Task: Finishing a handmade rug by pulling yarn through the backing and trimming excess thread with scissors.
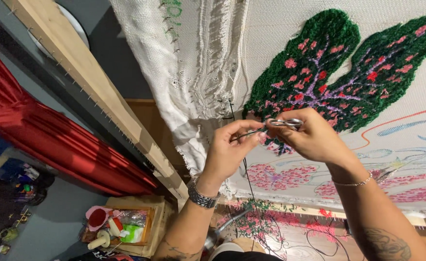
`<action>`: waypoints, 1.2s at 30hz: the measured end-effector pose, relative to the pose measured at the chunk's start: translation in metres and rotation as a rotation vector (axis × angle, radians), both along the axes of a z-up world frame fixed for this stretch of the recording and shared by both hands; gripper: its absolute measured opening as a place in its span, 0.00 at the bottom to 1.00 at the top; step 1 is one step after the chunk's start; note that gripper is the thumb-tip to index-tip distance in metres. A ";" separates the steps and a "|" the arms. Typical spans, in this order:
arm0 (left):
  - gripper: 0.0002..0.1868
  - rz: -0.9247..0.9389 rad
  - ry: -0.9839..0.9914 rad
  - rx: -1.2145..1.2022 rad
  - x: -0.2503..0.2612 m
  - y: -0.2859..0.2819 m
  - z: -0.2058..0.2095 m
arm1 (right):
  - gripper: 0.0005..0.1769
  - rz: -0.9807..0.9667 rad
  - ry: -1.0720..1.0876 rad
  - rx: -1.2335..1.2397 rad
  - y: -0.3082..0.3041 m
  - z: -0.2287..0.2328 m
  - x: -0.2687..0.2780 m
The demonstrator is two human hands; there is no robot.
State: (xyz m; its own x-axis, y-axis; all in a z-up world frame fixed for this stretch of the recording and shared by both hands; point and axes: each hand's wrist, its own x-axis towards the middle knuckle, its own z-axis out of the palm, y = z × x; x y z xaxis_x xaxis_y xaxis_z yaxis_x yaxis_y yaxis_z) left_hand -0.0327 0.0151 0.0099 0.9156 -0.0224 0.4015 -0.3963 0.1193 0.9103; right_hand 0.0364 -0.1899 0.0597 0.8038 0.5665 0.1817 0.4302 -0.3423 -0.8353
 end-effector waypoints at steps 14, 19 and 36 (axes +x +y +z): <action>0.08 0.035 0.096 -0.319 0.014 -0.004 -0.025 | 0.13 0.008 0.456 0.692 0.031 -0.020 -0.020; 0.09 0.054 0.091 -0.351 0.016 -0.006 -0.020 | 0.10 0.068 0.387 0.732 0.043 -0.037 -0.007; 0.18 0.847 -0.229 0.359 0.038 0.001 0.025 | 0.07 -0.120 0.193 0.724 0.060 -0.022 -0.006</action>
